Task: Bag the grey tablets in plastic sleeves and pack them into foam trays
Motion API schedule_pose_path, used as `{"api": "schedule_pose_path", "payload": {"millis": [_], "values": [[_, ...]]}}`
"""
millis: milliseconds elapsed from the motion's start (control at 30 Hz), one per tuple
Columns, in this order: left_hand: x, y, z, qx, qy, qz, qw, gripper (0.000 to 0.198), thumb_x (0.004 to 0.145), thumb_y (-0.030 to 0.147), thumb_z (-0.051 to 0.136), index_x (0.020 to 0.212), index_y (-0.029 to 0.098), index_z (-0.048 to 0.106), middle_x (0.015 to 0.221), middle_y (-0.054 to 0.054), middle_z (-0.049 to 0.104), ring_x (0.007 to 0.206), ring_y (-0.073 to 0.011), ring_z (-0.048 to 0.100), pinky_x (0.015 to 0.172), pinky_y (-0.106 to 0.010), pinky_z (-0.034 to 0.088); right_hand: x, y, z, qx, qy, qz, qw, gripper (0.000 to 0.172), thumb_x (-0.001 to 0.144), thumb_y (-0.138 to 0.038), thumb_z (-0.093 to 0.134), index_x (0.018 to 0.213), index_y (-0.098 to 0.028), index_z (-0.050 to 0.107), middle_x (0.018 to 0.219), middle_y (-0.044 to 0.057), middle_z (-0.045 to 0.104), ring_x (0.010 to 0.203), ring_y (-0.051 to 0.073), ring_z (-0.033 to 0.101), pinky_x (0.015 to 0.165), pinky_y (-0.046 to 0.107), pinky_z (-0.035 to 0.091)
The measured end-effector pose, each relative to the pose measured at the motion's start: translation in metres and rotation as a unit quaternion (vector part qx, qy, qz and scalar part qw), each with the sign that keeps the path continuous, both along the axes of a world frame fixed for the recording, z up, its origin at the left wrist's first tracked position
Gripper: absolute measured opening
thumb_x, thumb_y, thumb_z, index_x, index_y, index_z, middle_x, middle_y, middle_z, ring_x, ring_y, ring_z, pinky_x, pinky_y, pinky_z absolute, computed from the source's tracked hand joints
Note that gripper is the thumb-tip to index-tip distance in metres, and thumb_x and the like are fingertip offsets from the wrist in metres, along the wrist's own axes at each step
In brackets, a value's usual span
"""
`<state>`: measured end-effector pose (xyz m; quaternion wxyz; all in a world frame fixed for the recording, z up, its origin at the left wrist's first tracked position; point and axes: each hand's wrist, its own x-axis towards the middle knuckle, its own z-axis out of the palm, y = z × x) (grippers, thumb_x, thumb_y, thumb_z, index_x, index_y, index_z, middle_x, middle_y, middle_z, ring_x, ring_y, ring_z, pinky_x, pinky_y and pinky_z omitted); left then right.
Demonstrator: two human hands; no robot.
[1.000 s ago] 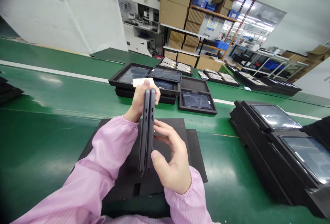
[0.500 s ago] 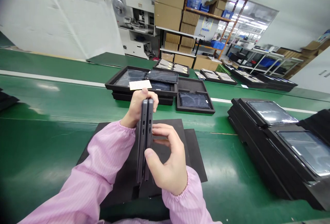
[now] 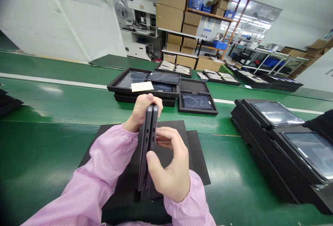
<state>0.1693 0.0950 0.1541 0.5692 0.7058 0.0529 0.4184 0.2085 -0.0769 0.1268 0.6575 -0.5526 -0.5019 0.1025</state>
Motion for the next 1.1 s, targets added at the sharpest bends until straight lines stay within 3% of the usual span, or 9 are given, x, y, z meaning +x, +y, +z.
{"api": "schedule_pose_path", "payload": {"millis": [267, 400, 500, 633, 767, 1100], "values": [[0.004, -0.008, 0.0, 0.056, -0.006, 0.002, 0.998, 0.077, 0.083, 0.086, 0.044, 0.048, 0.019, 0.057, 0.045, -0.002, 0.055, 0.042, -0.0119, 0.046, 0.047, -0.028, 0.039, -0.004, 0.0, 0.001, 0.018, -0.019, -0.064, 0.998, 0.032, 0.078, -0.022, 0.07, 0.109, -0.023, 0.066, 0.108, 0.009, 0.075, 0.094, 0.024, 0.075, 0.075, 0.035, 0.066], [0.007, -0.017, -0.002, 0.112, -0.003, 0.002, 0.994, 0.077, 0.088, 0.081, 0.04, 0.05, 0.018, 0.06, 0.047, -0.004, 0.059, 0.042, -0.0122, 0.049, 0.047, -0.028, 0.039, -0.002, 0.0, 0.003, 0.042, 0.013, -0.134, 0.99, 0.011, 0.078, -0.021, 0.072, 0.085, -0.023, 0.064, 0.096, 0.007, 0.079, 0.079, 0.023, 0.077, 0.065, 0.031, 0.066], [0.008, -0.02, -0.003, 0.14, -0.007, -0.001, 0.99, 0.076, 0.091, 0.078, 0.039, 0.05, 0.017, 0.061, 0.048, -0.005, 0.061, 0.042, -0.012, 0.051, 0.048, -0.027, 0.038, 0.0, -0.001, 0.003, 0.055, 0.027, -0.155, 0.986, 0.012, 0.083, -0.023, 0.071, 0.075, -0.023, 0.062, 0.086, 0.005, 0.08, 0.072, 0.022, 0.077, 0.06, 0.029, 0.065], [0.007, -0.016, -0.004, 0.105, -0.018, -0.02, 0.994, 0.074, 0.09, 0.077, 0.044, 0.05, 0.017, 0.061, 0.048, -0.004, 0.06, 0.042, -0.0115, 0.049, 0.048, -0.027, 0.04, 0.0, -0.001, 0.003, 0.066, 0.019, -0.118, 0.991, 0.007, 0.087, -0.017, 0.066, 0.085, -0.022, 0.071, 0.094, 0.006, 0.082, 0.08, 0.024, 0.08, 0.068, 0.032, 0.068], [0.006, -0.01, -0.002, 0.065, -0.017, -0.04, 0.997, 0.075, 0.085, 0.082, 0.047, 0.049, 0.018, 0.059, 0.044, -0.003, 0.055, 0.04, -0.0112, 0.046, 0.047, -0.027, 0.039, -0.003, -0.001, 0.003, 0.072, 0.022, -0.065, 0.995, 0.024, 0.088, -0.01, 0.062, 0.101, -0.024, 0.077, 0.109, 0.005, 0.082, 0.098, 0.024, 0.08, 0.079, 0.032, 0.069], [0.004, -0.009, -0.002, 0.043, 0.0, -0.062, 0.997, 0.075, 0.082, 0.083, 0.05, 0.046, 0.018, 0.058, 0.041, -0.002, 0.052, 0.04, -0.0105, 0.044, 0.046, -0.027, 0.038, -0.005, -0.001, 0.006, 0.094, 0.008, -0.073, 0.993, 0.032, 0.084, -0.003, 0.06, 0.099, -0.024, 0.079, 0.107, 0.002, 0.082, 0.097, 0.019, 0.08, 0.079, 0.019, 0.066]]}}
